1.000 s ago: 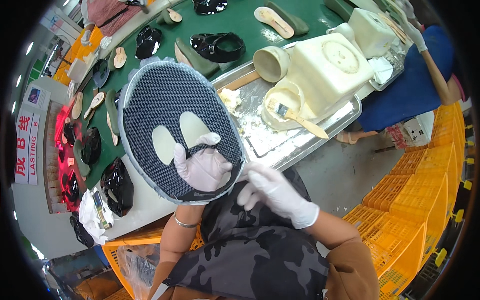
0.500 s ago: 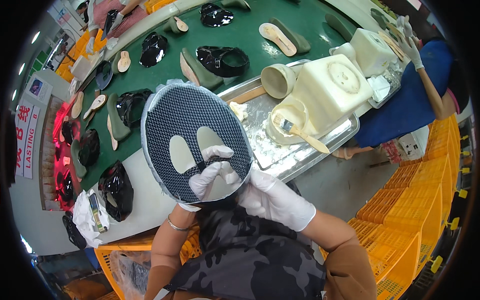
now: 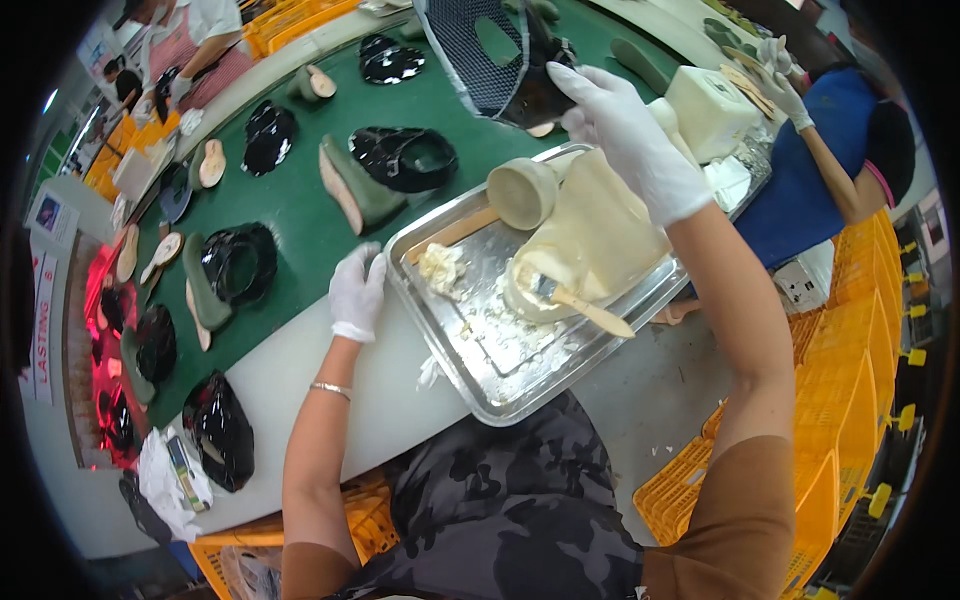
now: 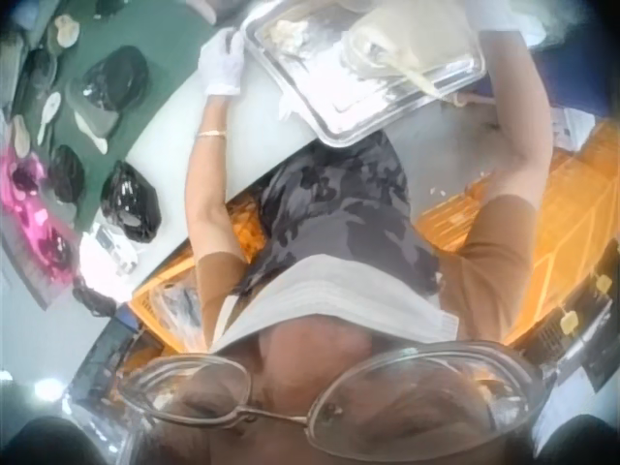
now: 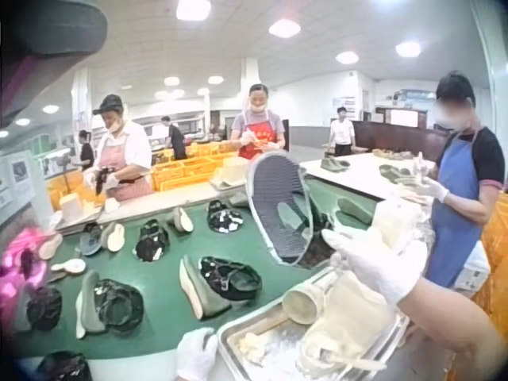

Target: The person applies a white adhesive to the inner lining of shoe uppers using a brush. They repeatedly dip the brush into a container of glue and coat the interior of the shoe parts, which are placed on a green workbench. The person handles the shoe parts one at a time, applying the glue to the edges and inner surfaces.

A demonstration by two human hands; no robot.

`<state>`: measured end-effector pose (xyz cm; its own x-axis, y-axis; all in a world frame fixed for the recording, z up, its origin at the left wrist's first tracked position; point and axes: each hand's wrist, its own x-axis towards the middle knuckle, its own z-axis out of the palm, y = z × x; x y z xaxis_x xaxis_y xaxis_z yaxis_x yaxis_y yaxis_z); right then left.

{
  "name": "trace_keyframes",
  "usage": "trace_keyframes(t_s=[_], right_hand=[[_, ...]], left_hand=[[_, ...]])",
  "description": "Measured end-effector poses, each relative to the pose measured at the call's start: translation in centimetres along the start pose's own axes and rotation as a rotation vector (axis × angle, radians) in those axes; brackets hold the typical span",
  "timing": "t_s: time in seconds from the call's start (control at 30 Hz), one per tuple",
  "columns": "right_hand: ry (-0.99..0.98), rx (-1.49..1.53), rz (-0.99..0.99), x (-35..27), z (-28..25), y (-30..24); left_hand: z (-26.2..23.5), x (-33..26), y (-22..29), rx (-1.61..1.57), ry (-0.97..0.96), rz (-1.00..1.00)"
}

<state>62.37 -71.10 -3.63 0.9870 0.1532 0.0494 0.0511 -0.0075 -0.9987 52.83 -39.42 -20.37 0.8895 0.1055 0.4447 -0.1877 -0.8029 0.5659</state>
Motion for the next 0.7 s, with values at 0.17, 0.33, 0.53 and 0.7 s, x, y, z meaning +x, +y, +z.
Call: trace_keyframes(t_s=[0.17,0.33,0.53,0.7], right_hand=[[0.202,-0.675,-0.025,8.4,-3.6,1.1],[0.2,-1.185,0.154,14.6,-6.7,2.4],[0.309,-1.394,-0.003,19.8,-8.7,5.2],[0.236,-1.287,-0.157,20.2,-9.8,7.2]], left_hand=[[0.7,-0.6,-0.3,0.048,-0.12,0.016],[0.6,-0.2,0.2,0.07,-0.126,0.004],[0.5,0.2,0.7,0.053,-0.165,-0.05],[0.4,0.2,0.8,0.049,-0.164,-0.073]])
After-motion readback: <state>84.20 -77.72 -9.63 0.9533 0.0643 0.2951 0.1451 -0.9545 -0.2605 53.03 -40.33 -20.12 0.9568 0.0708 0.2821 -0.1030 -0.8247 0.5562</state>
